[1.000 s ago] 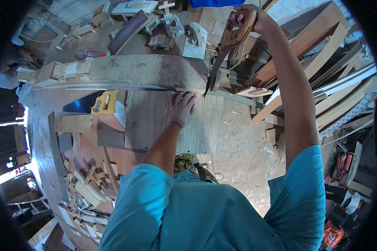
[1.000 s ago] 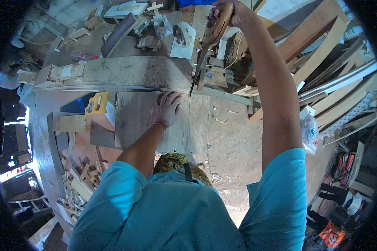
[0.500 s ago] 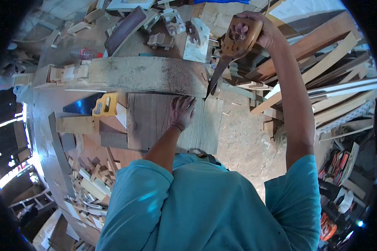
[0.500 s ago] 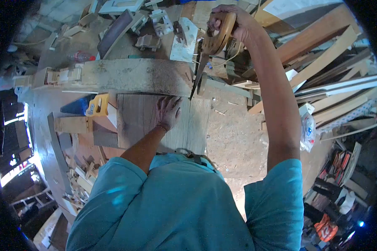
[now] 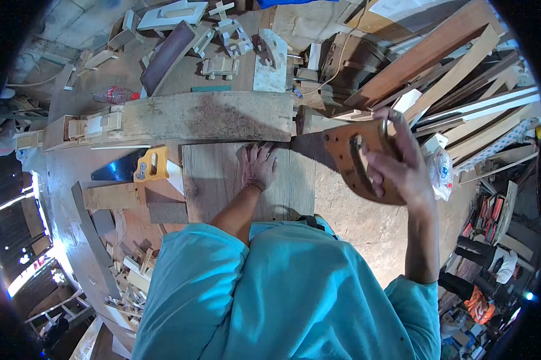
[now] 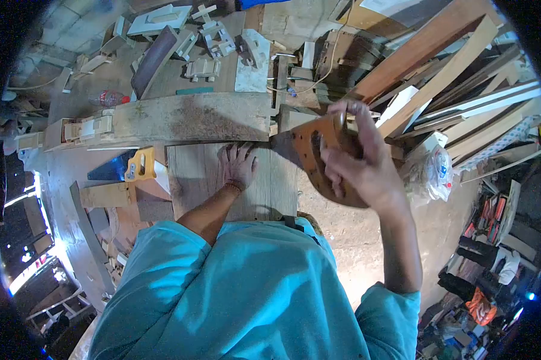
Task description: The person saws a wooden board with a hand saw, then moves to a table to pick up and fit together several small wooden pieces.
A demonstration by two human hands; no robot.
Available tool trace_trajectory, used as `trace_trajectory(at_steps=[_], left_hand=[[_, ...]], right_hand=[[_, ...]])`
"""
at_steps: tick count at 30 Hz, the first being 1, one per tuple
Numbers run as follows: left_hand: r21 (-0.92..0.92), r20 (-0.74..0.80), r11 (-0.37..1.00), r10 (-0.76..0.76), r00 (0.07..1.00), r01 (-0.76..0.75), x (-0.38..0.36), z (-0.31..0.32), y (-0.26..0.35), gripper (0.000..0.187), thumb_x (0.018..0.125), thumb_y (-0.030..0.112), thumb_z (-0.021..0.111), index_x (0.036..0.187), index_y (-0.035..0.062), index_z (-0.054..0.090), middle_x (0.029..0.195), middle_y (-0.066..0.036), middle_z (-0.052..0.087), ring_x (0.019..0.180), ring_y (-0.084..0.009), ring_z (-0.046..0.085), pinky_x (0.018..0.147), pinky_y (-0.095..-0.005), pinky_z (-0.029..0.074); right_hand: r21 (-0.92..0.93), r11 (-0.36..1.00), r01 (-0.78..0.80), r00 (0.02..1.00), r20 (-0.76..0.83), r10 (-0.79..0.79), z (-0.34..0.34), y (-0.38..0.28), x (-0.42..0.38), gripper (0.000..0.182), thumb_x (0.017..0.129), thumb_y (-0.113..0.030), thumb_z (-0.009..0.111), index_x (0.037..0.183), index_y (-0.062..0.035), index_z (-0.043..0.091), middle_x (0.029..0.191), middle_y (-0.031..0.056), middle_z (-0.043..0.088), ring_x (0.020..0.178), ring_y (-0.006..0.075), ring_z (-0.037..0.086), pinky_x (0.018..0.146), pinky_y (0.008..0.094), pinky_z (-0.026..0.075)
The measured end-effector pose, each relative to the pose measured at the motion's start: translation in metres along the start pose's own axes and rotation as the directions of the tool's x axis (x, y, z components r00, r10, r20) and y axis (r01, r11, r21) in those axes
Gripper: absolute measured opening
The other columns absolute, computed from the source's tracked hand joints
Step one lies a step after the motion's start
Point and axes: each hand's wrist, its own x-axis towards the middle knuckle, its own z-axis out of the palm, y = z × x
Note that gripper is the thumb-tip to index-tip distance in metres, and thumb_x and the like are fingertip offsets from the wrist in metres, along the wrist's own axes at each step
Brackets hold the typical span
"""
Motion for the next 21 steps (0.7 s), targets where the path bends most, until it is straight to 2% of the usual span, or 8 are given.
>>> trace_trajectory(at_steps=[3, 7, 11, 13, 14, 15, 19, 21], left_hand=[[0.007, -0.062, 1.000, 0.013, 0.998, -0.012, 0.000, 0.000, 0.001, 0.039, 0.079, 0.028, 0.052, 0.115, 0.0144, 0.050, 0.123, -0.007, 0.040, 0.120, -0.0274, 0.030, 0.100, -0.0501, 0.019], [0.109, 0.111, 0.994, -0.042, 0.993, 0.030, 0.001, -0.004, 0.006, 0.040, 0.080, 0.028, 0.050, 0.118, 0.0156, 0.047, 0.127, -0.004, 0.039, 0.120, -0.0263, 0.031, 0.101, -0.0487, 0.019], [0.044, -0.075, 0.999, 0.021, 0.997, -0.018, -0.001, 0.011, -0.002, 0.033, 0.081, 0.029, 0.051, 0.111, 0.0150, 0.052, 0.126, -0.002, 0.039, 0.121, -0.0238, 0.031, 0.102, -0.0466, 0.018], [0.069, -0.102, 0.998, 0.005, 0.995, 0.002, -0.001, 0.008, 0.001, 0.033, 0.080, 0.029, 0.053, 0.110, 0.0165, 0.053, 0.125, 0.000, 0.040, 0.120, -0.0226, 0.032, 0.102, -0.0465, 0.019], [0.086, -0.111, 0.996, 0.012, 0.994, -0.002, -0.003, 0.003, 0.004, 0.033, 0.080, 0.029, 0.053, 0.111, 0.0175, 0.053, 0.124, 0.000, 0.041, 0.120, -0.0224, 0.033, 0.101, -0.0467, 0.020], [0.103, -0.115, 0.995, 0.023, 0.993, -0.011, -0.005, -0.001, 0.005, 0.034, 0.080, 0.029, 0.053, 0.112, 0.0185, 0.053, 0.123, 0.000, 0.041, 0.119, -0.0221, 0.033, 0.101, -0.0468, 0.020], [0.275, -0.191, 0.958, 0.137, 0.972, -0.081, 0.004, 0.029, -0.018, 0.041, 0.077, 0.027, 0.055, 0.117, 0.0211, 0.051, 0.120, 0.003, 0.044, 0.113, -0.0197, 0.038, 0.096, -0.0434, 0.024], [0.186, -0.145, 0.981, 0.090, 0.985, -0.062, 0.003, 0.019, -0.007, 0.039, 0.079, 0.027, 0.053, 0.117, 0.0189, 0.050, 0.120, 0.001, 0.044, 0.113, -0.0213, 0.037, 0.096, -0.0428, 0.025]], right_hand=[[0.061, 0.997, 0.054, 0.999, -0.010, -0.053, 0.007, 0.020, -0.024, 0.043, 0.075, 0.008, 0.053, 0.110, -0.0088, 0.035, 0.068, 0.0015, 0.047, 0.049, 0.0071, 0.046, 0.039, 0.0212, 0.038], [-0.022, 0.987, 0.156, 0.982, -0.101, -0.158, 0.024, 0.055, -0.055, 0.039, 0.075, 0.008, 0.052, 0.106, -0.0082, 0.036, 0.068, 0.0014, 0.047, 0.048, 0.0080, 0.044, 0.042, 0.0218, 0.037], [-0.292, 0.943, 0.162, 0.955, -0.193, -0.224, 0.045, 0.090, -0.089, 0.038, 0.075, 0.002, 0.056, 0.105, -0.0046, 0.036, 0.067, 0.0125, 0.050, 0.053, 0.0147, 0.048, 0.048, 0.0298, 0.038], [-0.536, 0.741, 0.404, 0.812, -0.161, -0.560, 0.059, 0.117, -0.104, 0.040, 0.075, 0.003, 0.056, 0.108, -0.0028, 0.036, 0.066, 0.0168, 0.052, 0.054, 0.0247, 0.054, 0.051, 0.0331, 0.042], [-0.480, 0.853, 0.203, 0.923, -0.198, -0.331, 0.069, 0.123, -0.118, 0.045, 0.074, 0.004, 0.054, 0.113, -0.0018, 0.035, 0.068, 0.0211, 0.055, 0.061, 0.0351, 0.059, 0.056, 0.0369, 0.046], [-0.543, 0.749, 0.380, 0.819, -0.180, -0.546, 0.078, 0.153, -0.119, 0.054, 0.075, 0.002, 0.056, 0.122, -0.0003, 0.030, 0.069, 0.0222, 0.056, 0.063, 0.0377, 0.060, 0.056, 0.0398, 0.047], [-0.477, 0.823, 0.308, 0.836, -0.278, -0.474, 0.112, 0.234, -0.151, 0.068, 0.077, -0.005, 0.060, 0.131, 0.0027, 0.020, 0.076, 0.0238, 0.059, 0.061, 0.0405, 0.059, 0.051, 0.0432, 0.047], [-0.447, 0.868, 0.218, 0.870, -0.314, -0.380, 0.128, 0.258, -0.161, 0.068, 0.076, -0.006, 0.061, 0.131, 0.0025, 0.022, 0.079, 0.0260, 0.059, 0.063, 0.0408, 0.059, 0.053, 0.0423, 0.048]])
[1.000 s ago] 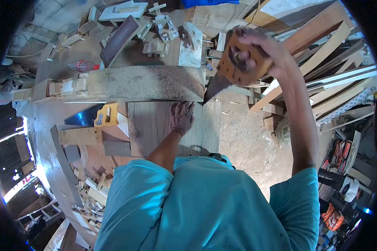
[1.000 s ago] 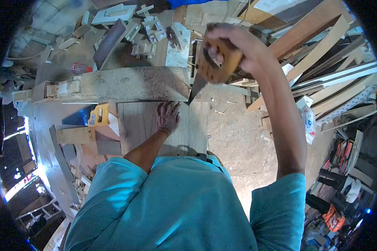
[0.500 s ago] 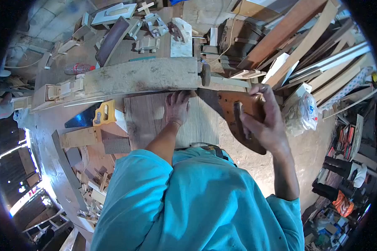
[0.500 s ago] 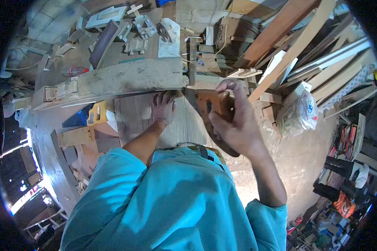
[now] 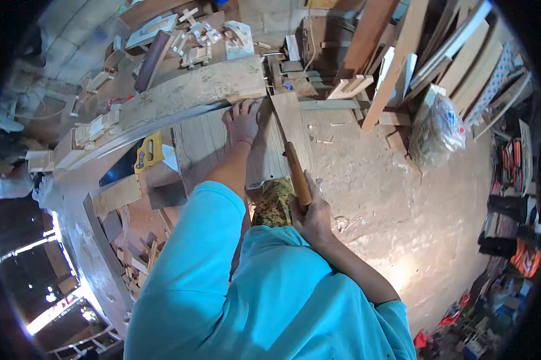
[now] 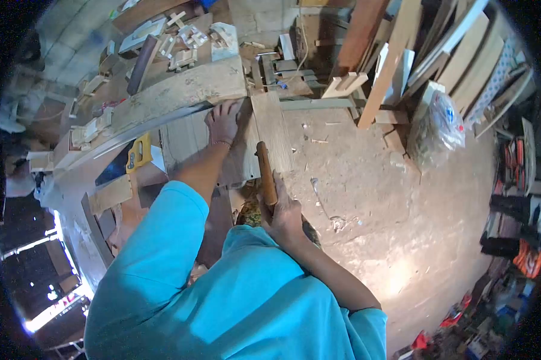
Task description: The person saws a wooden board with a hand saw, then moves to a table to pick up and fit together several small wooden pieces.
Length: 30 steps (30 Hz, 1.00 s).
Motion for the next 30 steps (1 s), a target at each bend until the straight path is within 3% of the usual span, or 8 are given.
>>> trace_trajectory(at_steps=[2, 5, 12, 13, 15, 22, 27, 30], left_hand=[[-0.086, -0.046, 0.995, -0.063, 0.997, 0.059, -0.005, -0.012, 0.007, 0.033, 0.079, 0.028, 0.053, 0.112, 0.0238, 0.053, 0.120, 0.003, 0.044, 0.114, -0.0222, 0.038, 0.097, -0.0463, 0.025], [-0.102, -0.033, 0.994, -0.047, 0.998, 0.043, -0.005, -0.014, 0.009, 0.036, 0.078, 0.027, 0.054, 0.113, 0.0216, 0.053, 0.121, 0.002, 0.044, 0.115, -0.0221, 0.036, 0.097, -0.0432, 0.024], [-0.097, -0.040, 0.995, -0.028, 0.999, 0.024, -0.007, -0.014, 0.008, 0.040, 0.079, 0.026, 0.052, 0.117, 0.0170, 0.050, 0.123, -0.002, 0.042, 0.117, -0.0225, 0.034, 0.098, -0.0419, 0.023], [-0.078, -0.039, 0.997, -0.030, 0.999, 0.027, -0.007, -0.014, 0.008, 0.042, 0.077, 0.027, 0.054, 0.118, 0.0186, 0.050, 0.123, 0.000, 0.042, 0.116, -0.0222, 0.035, 0.098, -0.0423, 0.023], [-0.058, -0.041, 0.998, -0.029, 0.999, 0.027, -0.004, -0.016, 0.007, 0.039, 0.079, 0.026, 0.052, 0.118, 0.0204, 0.050, 0.123, 0.001, 0.043, 0.116, -0.0218, 0.036, 0.097, -0.0433, 0.025], [0.018, -0.080, 1.000, 0.004, 0.997, -0.002, 0.003, 0.028, -0.013, 0.033, 0.087, 0.021, 0.039, 0.117, 0.0306, 0.050, 0.121, 0.004, 0.044, 0.115, -0.0199, 0.039, 0.092, -0.0481, 0.031], [0.010, 0.005, 1.000, -0.019, 1.000, 0.019, -0.002, 0.014, -0.008, 0.034, 0.085, 0.023, 0.042, 0.118, 0.0265, 0.050, 0.122, 0.003, 0.044, 0.116, -0.0210, 0.037, 0.094, -0.0478, 0.028], [-0.063, -0.025, 0.998, -0.020, 1.000, 0.018, 0.000, 0.013, -0.005, 0.035, 0.082, 0.026, 0.046, 0.117, 0.0211, 0.050, 0.122, -0.001, 0.044, 0.117, -0.0231, 0.036, 0.096, -0.0487, 0.025]], right_hand=[[0.009, 0.987, -0.161, 0.987, 0.017, 0.160, 0.020, 0.018, -0.021, 0.064, 0.076, -0.007, 0.060, 0.130, 0.0021, 0.026, 0.080, 0.0259, 0.059, 0.066, 0.0392, 0.060, 0.056, 0.0415, 0.049], [0.147, 0.981, -0.128, 0.983, -0.110, 0.145, 0.043, 0.045, -0.037, 0.043, 0.081, -0.011, 0.059, 0.119, 0.0017, 0.042, 0.068, 0.0092, 0.057, 0.053, 0.0144, 0.054, 0.050, 0.0273, 0.044], [0.621, 0.731, -0.282, 0.895, -0.105, 0.434, 0.041, 0.050, -0.028, 0.040, 0.081, -0.017, 0.062, 0.115, 0.0007, 0.050, 0.087, 0.0148, 0.063, 0.078, 0.0146, 0.060, 0.066, 0.0277, 0.047], [0.620, 0.733, -0.280, 0.896, -0.105, 0.431, 0.043, 0.045, -0.027, 0.040, 0.081, -0.017, 0.062, 0.115, 0.0007, 0.050, 0.087, 0.0148, 0.063, 0.078, 0.0146, 0.060, 0.066, 0.0277, 0.047], [0.171, 0.983, 0.069, 0.946, -0.324, -0.010, 0.045, 0.028, -0.020, 0.044, 0.081, -0.010, 0.060, 0.120, 0.0031, 0.044, 0.083, 0.0112, 0.061, 0.067, 0.0157, 0.059, 0.058, 0.0266, 0.047], [-0.038, 0.999, -0.028, 0.984, -0.174, 0.021, 0.001, -0.017, 0.013, 0.051, 0.075, -0.008, 0.061, 0.121, 0.0012, 0.042, 0.067, 0.0269, 0.056, 0.061, 0.0400, 0.058, 0.052, 0.0410, 0.046], [0.310, 0.943, -0.119, 0.942, -0.266, 0.206, -0.012, -0.032, 0.021, 0.033, 0.079, -0.008, 0.059, 0.110, 0.0033, 0.055, 0.061, 0.0116, 0.057, 0.058, 0.0067, 0.047, 0.053, 0.0261, 0.042], [0.147, 0.985, -0.087, 0.958, -0.259, 0.123, -0.020, -0.024, 0.025, 0.035, 0.079, -0.007, 0.058, 0.111, 0.0032, 0.053, 0.063, 0.0184, 0.058, 0.054, 0.0127, 0.054, 0.051, 0.0278, 0.043]])
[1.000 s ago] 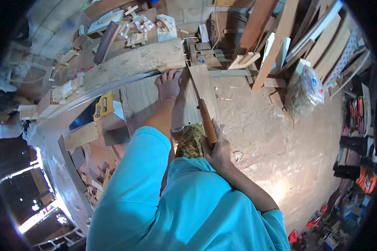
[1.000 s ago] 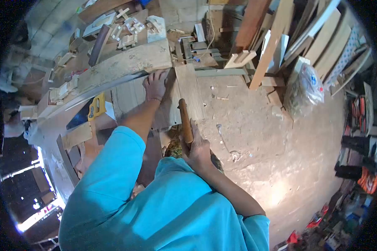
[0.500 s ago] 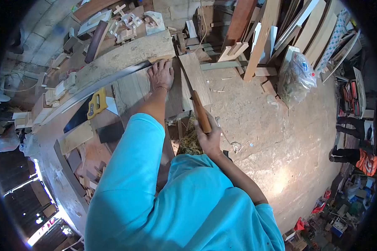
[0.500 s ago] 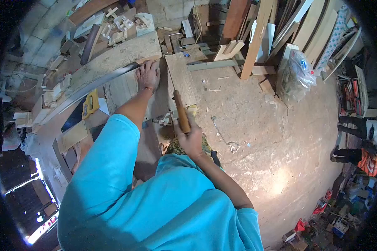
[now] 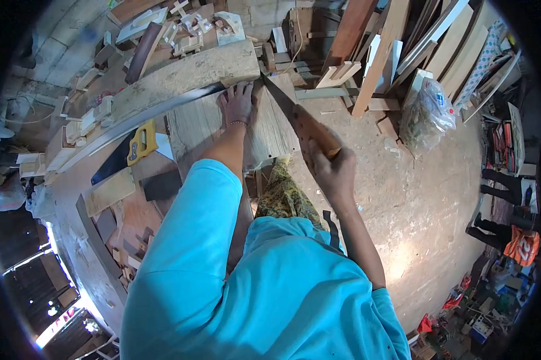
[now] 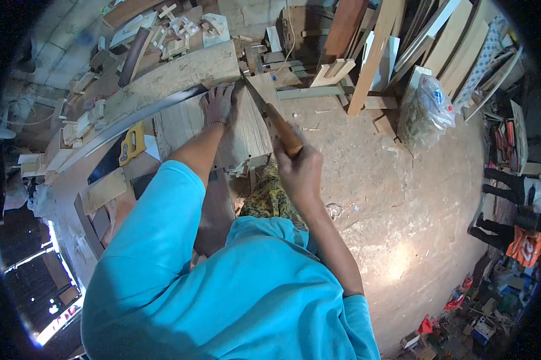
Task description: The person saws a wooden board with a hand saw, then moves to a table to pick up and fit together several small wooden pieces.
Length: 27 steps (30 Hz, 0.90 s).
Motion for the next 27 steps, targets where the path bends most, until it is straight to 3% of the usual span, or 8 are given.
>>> trace_trajectory(at_steps=[2, 3, 6, 10, 13, 20, 27], left_hand=[[-0.012, 0.054, 1.000, -0.004, 0.999, 0.005, -0.003, -0.019, 0.006, 0.038, 0.080, 0.028, 0.049, 0.117, 0.0193, 0.050, 0.124, -0.001, 0.043, 0.118, -0.0241, 0.035, 0.096, -0.0492, 0.025], [-0.008, 0.059, 1.000, -0.007, 0.998, 0.008, -0.004, -0.019, 0.005, 0.038, 0.080, 0.028, 0.049, 0.117, 0.0193, 0.050, 0.124, -0.001, 0.043, 0.118, -0.0241, 0.035, 0.096, -0.0492, 0.025], [0.015, 0.007, 1.000, 0.027, 1.000, -0.027, -0.006, -0.017, 0.008, 0.038, 0.079, 0.027, 0.050, 0.116, 0.0174, 0.050, 0.124, -0.001, 0.042, 0.118, -0.0250, 0.034, 0.096, -0.0495, 0.024], [-0.043, 0.080, 0.999, -0.010, 0.997, 0.013, 0.000, -0.014, 0.004, 0.038, 0.078, 0.027, 0.050, 0.116, 0.0176, 0.049, 0.125, -0.001, 0.041, 0.119, -0.0255, 0.033, 0.098, -0.0488, 0.023], [-0.009, 0.122, 1.000, -0.025, 0.992, 0.026, -0.004, -0.020, 0.007, 0.039, 0.080, 0.026, 0.049, 0.118, 0.0193, 0.047, 0.126, 0.000, 0.040, 0.120, -0.0247, 0.033, 0.098, -0.0488, 0.023], [0.013, 0.108, 0.999, -0.047, 0.993, 0.046, -0.001, -0.005, 0.002, 0.032, 0.088, 0.023, 0.037, 0.119, 0.0251, 0.046, 0.127, 0.003, 0.039, 0.122, -0.0221, 0.031, 0.100, -0.0485, 0.020], [-0.022, 0.106, 0.999, -0.037, 0.994, 0.039, -0.001, -0.002, -0.001, 0.032, 0.087, 0.022, 0.039, 0.118, 0.0247, 0.046, 0.127, 0.003, 0.040, 0.123, -0.0212, 0.029, 0.100, -0.0485, 0.020]], right_hand=[[-0.073, 0.988, 0.137, 0.989, -0.040, -0.140, 0.011, -0.004, -0.009, 0.037, 0.078, -0.008, 0.059, 0.113, 0.0027, 0.051, 0.063, 0.0227, 0.057, 0.053, 0.0239, 0.061, 0.050, 0.0322, 0.045], [-0.092, 0.973, 0.212, 0.976, -0.029, -0.215, 0.014, -0.006, -0.013, 0.039, 0.077, -0.007, 0.058, 0.114, 0.0019, 0.050, 0.064, 0.0252, 0.056, 0.057, 0.0333, 0.061, 0.051, 0.0357, 0.046], [-0.157, 0.982, 0.101, 0.995, 0.011, -0.100, 0.012, -0.018, -0.012, 0.040, 0.077, -0.006, 0.058, 0.115, 0.0019, 0.050, 0.063, 0.0254, 0.056, 0.057, 0.0366, 0.060, 0.052, 0.0367, 0.047], [-0.026, 0.999, 0.039, 0.999, -0.031, -0.040, 0.015, -0.005, -0.005, 0.036, 0.079, -0.005, 0.057, 0.114, 0.0029, 0.050, 0.066, 0.0221, 0.059, 0.057, 0.0234, 0.063, 0.052, 0.0332, 0.047], [-0.040, 0.998, 0.050, 0.998, -0.047, -0.051, 0.020, -0.002, -0.011, 0.035, 0.080, -0.005, 0.057, 0.114, 0.0029, 0.050, 0.068, 0.0207, 0.061, 0.061, 0.0180, 0.063, 0.054, 0.0314, 0.047], [-0.032, 0.994, 0.107, 0.990, -0.091, -0.109, 0.026, 0.012, -0.020, 0.037, 0.079, -0.005, 0.059, 0.114, 0.0014, 0.050, 0.073, 0.0225, 0.061, 0.066, 0.0230, 0.065, 0.057, 0.0324, 0.049], [-0.079, 0.994, 0.071, 0.994, -0.078, -0.077, 0.029, 0.014, -0.026, 0.039, 0.079, -0.006, 0.059, 0.115, -0.0002, 0.049, 0.076, 0.0240, 0.061, 0.071, 0.0307, 0.065, 0.058, 0.0349, 0.049]])
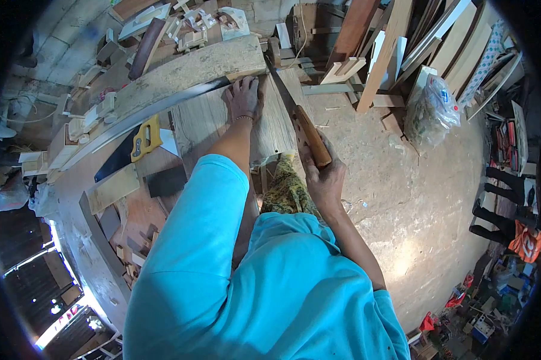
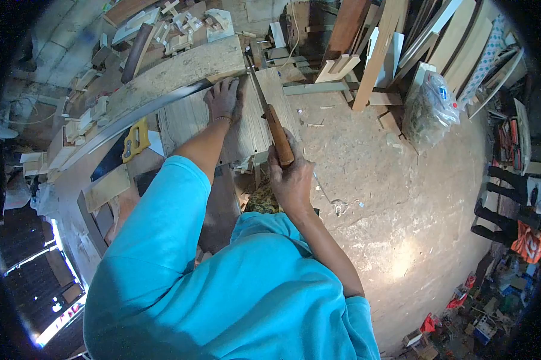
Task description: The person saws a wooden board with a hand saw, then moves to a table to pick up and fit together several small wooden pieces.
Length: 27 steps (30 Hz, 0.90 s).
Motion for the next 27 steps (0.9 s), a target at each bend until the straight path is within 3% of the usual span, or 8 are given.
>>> trace_trajectory(at_steps=[10, 20, 22, 25, 27], left_hand=[[0.024, -0.039, 0.999, 0.025, 0.999, -0.024, 0.002, 0.005, -0.003, 0.029, 0.087, 0.023, 0.039, 0.114, 0.0241, 0.049, 0.127, 0.005, 0.039, 0.122, -0.0185, 0.030, 0.099, -0.0494, 0.021], [-0.002, -0.103, 0.999, 0.032, 0.994, -0.032, 0.001, 0.002, 0.000, 0.027, 0.087, 0.023, 0.040, 0.111, 0.0215, 0.050, 0.121, 0.003, 0.044, 0.117, -0.0199, 0.037, 0.098, -0.0494, 0.024], [0.021, -0.071, 0.999, 0.026, 0.997, -0.025, 0.002, 0.003, 0.000, 0.030, 0.086, 0.023, 0.041, 0.115, 0.0230, 0.049, 0.124, 0.004, 0.041, 0.119, -0.0206, 0.034, 0.099, -0.0484, 0.023], [0.029, -0.032, 0.999, 0.017, 0.999, -0.016, 0.002, 0.003, -0.001, 0.033, 0.085, 0.023, 0.042, 0.118, 0.0245, 0.048, 0.127, 0.004, 0.039, 0.120, -0.0211, 0.031, 0.100, -0.0469, 0.021], [0.012, -0.027, 1.000, 0.012, 1.000, -0.012, 0.000, -0.002, 0.003, 0.033, 0.085, 0.023, 0.042, 0.117, 0.0244, 0.049, 0.126, 0.004, 0.040, 0.120, -0.0209, 0.032, 0.100, -0.0462, 0.021]], right_hand=[[0.070, 0.997, 0.043, 0.999, -0.027, -0.041, 0.004, 0.004, -0.003, 0.041, 0.078, -0.004, 0.059, 0.117, -0.0008, 0.047, 0.075, 0.0211, 0.062, 0.070, 0.0298, 0.065, 0.058, 0.0343, 0.050], [0.049, 0.998, -0.035, 0.999, 0.037, 0.033, 0.002, 0.000, -0.007, 0.045, 0.077, -0.002, 0.059, 0.120, -0.0010, 0.046, 0.072, 0.0221, 0.061, 0.063, 0.0270, 0.064, 0.055, 0.0330, 0.048], [0.038, 0.998, 0.040, 0.999, -0.006, -0.040, 0.005, 0.004, -0.009, 0.045, 0.078, -0.003, 0.059, 0.121, -0.0010, 0.045, 0.071, 0.0219, 0.061, 0.061, 0.0271, 0.064, 0.054, 0.0333, 0.048], [0.023, 0.999, -0.047, 0.998, 0.033, 0.047, 0.003, -0.002, -0.012, 0.045, 0.078, -0.004, 0.058, 0.121, -0.0010, 0.045, 0.073, 0.0232, 0.061, 0.064, 0.0280, 0.064, 0.056, 0.0339, 0.048], [0.014, 1.000, -0.023, 1.000, 0.020, 0.022, 0.003, 0.002, -0.014, 0.045, 0.078, -0.004, 0.058, 0.121, -0.0010, 0.045, 0.074, 0.0236, 0.061, 0.065, 0.0284, 0.064, 0.056, 0.0340, 0.048]])
